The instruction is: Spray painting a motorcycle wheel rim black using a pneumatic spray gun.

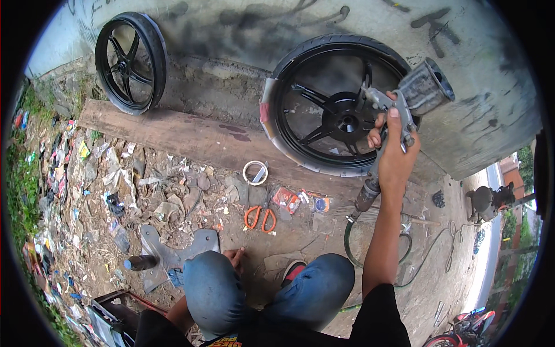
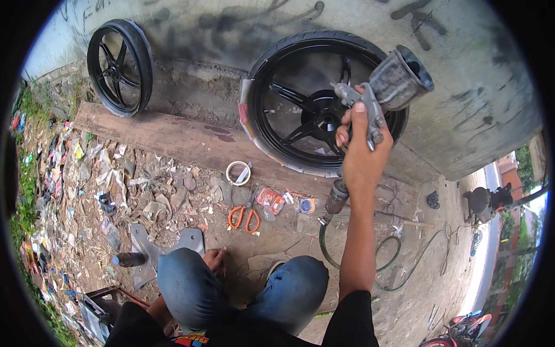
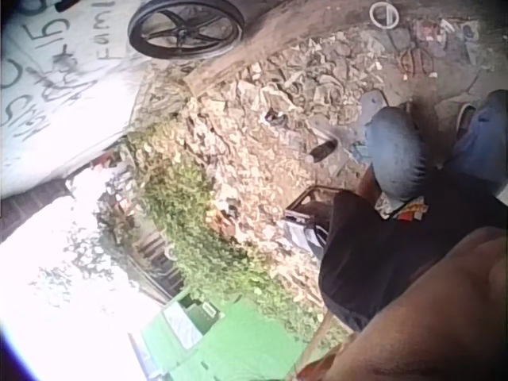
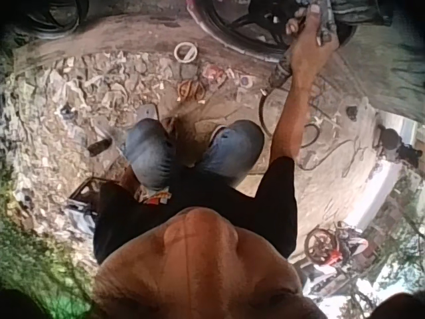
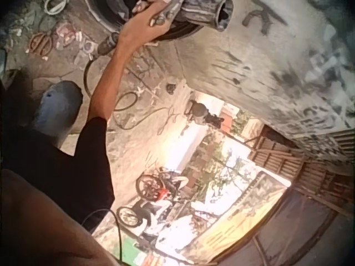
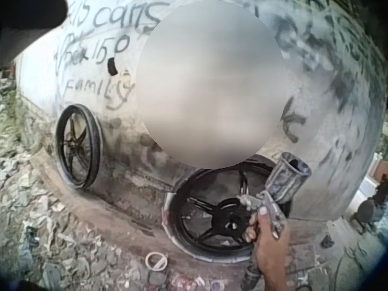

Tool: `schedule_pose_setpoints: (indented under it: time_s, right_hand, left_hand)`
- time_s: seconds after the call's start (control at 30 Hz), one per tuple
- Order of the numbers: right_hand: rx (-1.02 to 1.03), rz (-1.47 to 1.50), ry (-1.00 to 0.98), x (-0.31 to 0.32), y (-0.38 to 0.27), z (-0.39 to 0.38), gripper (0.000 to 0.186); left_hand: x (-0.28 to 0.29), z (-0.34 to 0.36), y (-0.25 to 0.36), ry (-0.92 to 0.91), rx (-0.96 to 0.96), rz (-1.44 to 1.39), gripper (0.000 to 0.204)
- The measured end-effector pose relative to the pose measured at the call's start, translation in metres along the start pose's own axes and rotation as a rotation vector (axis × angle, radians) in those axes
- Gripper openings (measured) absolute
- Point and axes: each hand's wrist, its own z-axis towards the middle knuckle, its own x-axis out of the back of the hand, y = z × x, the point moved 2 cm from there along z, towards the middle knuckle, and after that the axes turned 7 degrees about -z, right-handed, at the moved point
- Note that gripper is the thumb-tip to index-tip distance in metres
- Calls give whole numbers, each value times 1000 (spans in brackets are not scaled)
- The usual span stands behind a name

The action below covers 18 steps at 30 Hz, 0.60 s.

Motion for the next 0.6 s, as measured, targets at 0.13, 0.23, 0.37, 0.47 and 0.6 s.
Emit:
schedule_pose_setpoints:
  time_s: [0.13,0.23,0.37,0.47,0.6]
  right_hand:
    - [-64,-21,-94,-22,23,-11,36]
    - [-89,-29,-147,-32,37,-19,36]
    - [-85,-21,-184,-43,53,-29,34]
    - [-100,-40,-189,-41,67,-37,33]
    - [-135,-104,-216,-34,78,-51,36]
  left_hand:
    - [-4,5,-8,-76,-10,-91,63]
    - [0,2,-4,-90,-5,-101,59]
    - [7,-4,0,-120,35,-117,62]
    - [5,-4,7,-155,33,-141,65]
    - [4,-3,4,-181,14,-165,64]
